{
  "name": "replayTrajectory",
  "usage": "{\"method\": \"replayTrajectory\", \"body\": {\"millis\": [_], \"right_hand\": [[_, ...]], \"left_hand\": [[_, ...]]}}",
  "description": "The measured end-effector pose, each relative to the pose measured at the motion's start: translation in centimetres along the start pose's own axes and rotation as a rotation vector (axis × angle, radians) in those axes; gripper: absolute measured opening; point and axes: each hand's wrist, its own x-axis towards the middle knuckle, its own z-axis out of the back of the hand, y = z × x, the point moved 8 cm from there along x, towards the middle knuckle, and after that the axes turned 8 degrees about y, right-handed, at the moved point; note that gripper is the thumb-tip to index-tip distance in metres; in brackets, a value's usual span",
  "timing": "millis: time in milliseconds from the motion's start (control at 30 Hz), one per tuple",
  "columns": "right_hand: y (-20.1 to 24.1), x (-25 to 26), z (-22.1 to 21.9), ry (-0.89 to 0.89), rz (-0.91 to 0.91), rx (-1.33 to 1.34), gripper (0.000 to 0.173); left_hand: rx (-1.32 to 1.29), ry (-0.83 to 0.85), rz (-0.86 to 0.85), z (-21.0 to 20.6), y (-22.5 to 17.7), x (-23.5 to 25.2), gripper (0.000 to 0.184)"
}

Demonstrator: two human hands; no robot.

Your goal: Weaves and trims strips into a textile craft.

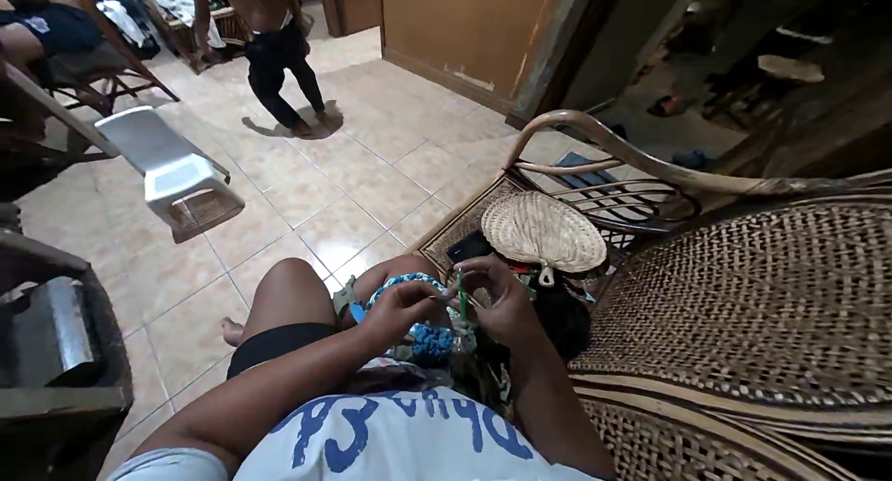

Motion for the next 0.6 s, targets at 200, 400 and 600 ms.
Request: {"method": "replayTrajectory", "body": {"millis": [200,400,600], "right_hand": [[0.4,-0.1,-1.1,0.073,0.057,-0.109,0.042],[0.2,-0.1,-1.4,0.114,0.043,-0.224,0.041],[0.0,-0.2,-1.4,0.106,0.060,-0.245,0.038]], "left_hand": [[-0.039,-0.076,0.055,0.7,-0.2,-0.6,0.018],[-0.016,-0.071,0.058,1.0,0.0,-0.7,0.022],[-0.064,-0.068,0.032,1.0,0.1,-0.7,0.024]]}}
